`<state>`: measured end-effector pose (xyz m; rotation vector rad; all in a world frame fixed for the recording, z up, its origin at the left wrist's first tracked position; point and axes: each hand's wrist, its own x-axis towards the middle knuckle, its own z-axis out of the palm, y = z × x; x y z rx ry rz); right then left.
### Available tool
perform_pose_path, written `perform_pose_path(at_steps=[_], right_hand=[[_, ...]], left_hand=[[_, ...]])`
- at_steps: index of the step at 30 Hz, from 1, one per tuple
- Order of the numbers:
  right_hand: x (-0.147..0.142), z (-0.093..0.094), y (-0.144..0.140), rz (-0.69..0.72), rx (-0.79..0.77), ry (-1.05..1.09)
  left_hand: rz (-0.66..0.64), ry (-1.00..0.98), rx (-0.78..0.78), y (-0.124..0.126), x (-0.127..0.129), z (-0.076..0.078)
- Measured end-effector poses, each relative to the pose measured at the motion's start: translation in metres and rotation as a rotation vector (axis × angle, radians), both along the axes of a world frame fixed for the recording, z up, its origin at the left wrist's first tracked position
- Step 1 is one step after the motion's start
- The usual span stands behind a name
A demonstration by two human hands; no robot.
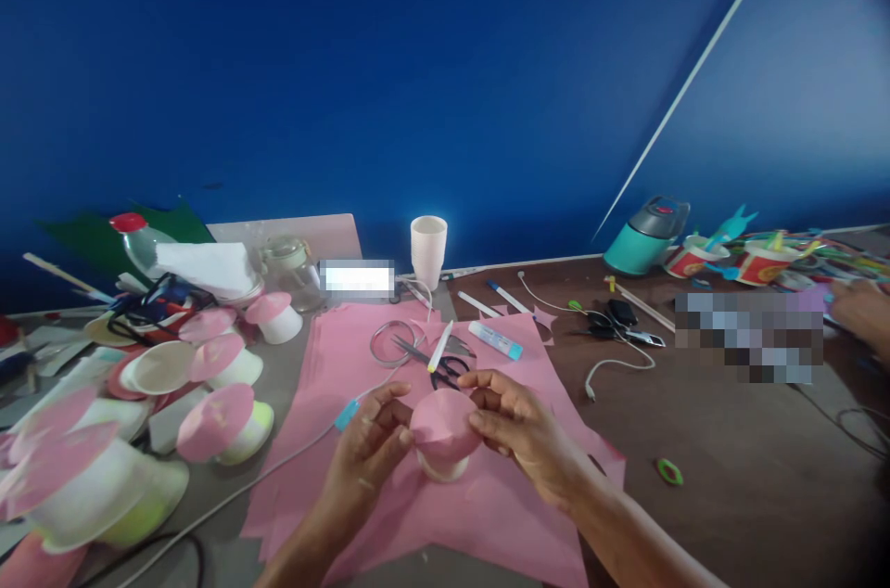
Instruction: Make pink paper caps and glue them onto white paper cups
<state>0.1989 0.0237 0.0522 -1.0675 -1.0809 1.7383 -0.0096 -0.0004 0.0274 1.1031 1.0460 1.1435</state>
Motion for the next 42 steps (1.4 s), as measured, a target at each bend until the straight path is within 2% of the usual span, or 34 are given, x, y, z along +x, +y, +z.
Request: perform_pose_path(at_steps=[4,8,14,18,24,29,42], right_hand=[[0.000,-0.007,0.004,-0.036,0.076,-0.149],[0.002,-0.012,0.005,-0.033,0.226,-0.317],[0.001,-0.015,0.000,-0.106,0.392,-0.528],[-0.001,-0.015,-0.001,-0.180,0.458,-0.572],[-0.004,-0.014,0.003,-0.161,0.261,-0.334],[-0.009,-0.018,0.002,-0.218,0.102,-0.231],[-0.017,-0.024,0.008,-0.223,-0.023,-0.153]], left_hand=[[-0.005,0.092,0.022,0.000,0.001,-0.001],[0.007,0.146,0.008,0.000,0.004,-0.005],[-0.026,0.133,-0.078,0.002,0.009,-0.012],[-0.041,0.138,-0.097,0.001,0.010,-0.016],[-0.018,0.150,-0.079,0.001,0.009,-0.014],[0.019,0.197,-0.061,0.003,0.009,-0.010],[0.040,0.143,-0.142,0.006,0.012,-0.006]])
